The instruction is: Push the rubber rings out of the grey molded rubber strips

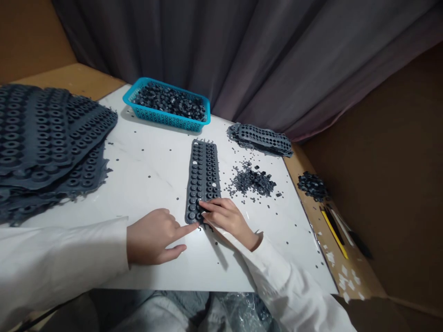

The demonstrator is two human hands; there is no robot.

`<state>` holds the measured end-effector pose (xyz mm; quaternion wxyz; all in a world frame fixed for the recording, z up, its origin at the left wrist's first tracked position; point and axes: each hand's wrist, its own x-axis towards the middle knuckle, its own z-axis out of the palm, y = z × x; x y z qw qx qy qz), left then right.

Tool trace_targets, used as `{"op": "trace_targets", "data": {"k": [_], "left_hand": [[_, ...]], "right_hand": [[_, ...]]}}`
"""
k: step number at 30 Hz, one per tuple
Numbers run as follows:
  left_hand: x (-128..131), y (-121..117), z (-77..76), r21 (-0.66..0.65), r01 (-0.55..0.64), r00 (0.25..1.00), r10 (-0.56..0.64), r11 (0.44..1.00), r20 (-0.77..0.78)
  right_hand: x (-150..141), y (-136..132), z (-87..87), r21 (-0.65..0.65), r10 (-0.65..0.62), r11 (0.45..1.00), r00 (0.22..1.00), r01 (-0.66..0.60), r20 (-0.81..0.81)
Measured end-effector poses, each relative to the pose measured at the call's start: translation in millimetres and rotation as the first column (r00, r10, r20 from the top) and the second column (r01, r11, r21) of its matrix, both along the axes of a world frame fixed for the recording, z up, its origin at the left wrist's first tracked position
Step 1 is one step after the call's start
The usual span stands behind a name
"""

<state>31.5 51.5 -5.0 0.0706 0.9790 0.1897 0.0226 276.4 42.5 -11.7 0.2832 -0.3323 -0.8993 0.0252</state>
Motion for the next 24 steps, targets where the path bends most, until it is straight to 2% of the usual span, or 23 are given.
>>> {"op": "trace_targets", "data": {"k": [3,5,8,11,14,16,19,24], "left_hand": [[1.2,0.6,1.7,0.002,-0.001,1.000,0.001,1.000,-0.007],[1.5,0.6,2.7,0.005,-0.001,1.000,0.001,1.000,-0.007],[0.8,-0.2,3.2,0.006,0.000,1.000,0.000,1.000,-0.007],[-0.2,-1.4,3.0,-0.001,-0.002,1.000,0.002,1.000,-0.007],[0.5,-1.6,3.1,-0.016,-0.008,1.000,0.008,1.000,-0.001],[1.7,-1.0,3.5,-0.022,-0.010,1.000,0.010,1.000,0.002],[2.9,0.0,4.1,-0.027,-0.012,1.000,0.012,1.000,0.004],[0.5,-0.6,2.9,-0.018,-0.008,1.000,0.008,1.000,0.027]], "right_hand": [[-0.5,-0.5,-0.3,0.063,-0.012,0.998,0.995,0.006,0.095],[-0.3,-0.4,-0.5,0.080,-0.042,0.996,0.995,0.034,0.091],[1.2,1.4,-0.2,0.067,-0.133,0.989,0.991,0.134,-0.016],[2.2,2.2,2.2,-0.089,-0.198,0.979,0.962,0.184,-0.188],[0.1,-0.6,6.1,-0.278,-0.188,0.956,0.918,0.091,-0.349],[-2.3,-3.2,8.1,-0.342,-0.137,0.940,0.909,-0.007,-0.393],[-4.7,-5.3,9.1,-0.381,-0.076,0.921,0.927,-0.076,-0.368],[-3.3,-4.7,7.6,-0.394,-0.076,0.916,0.937,-0.069,-0.340]]}}
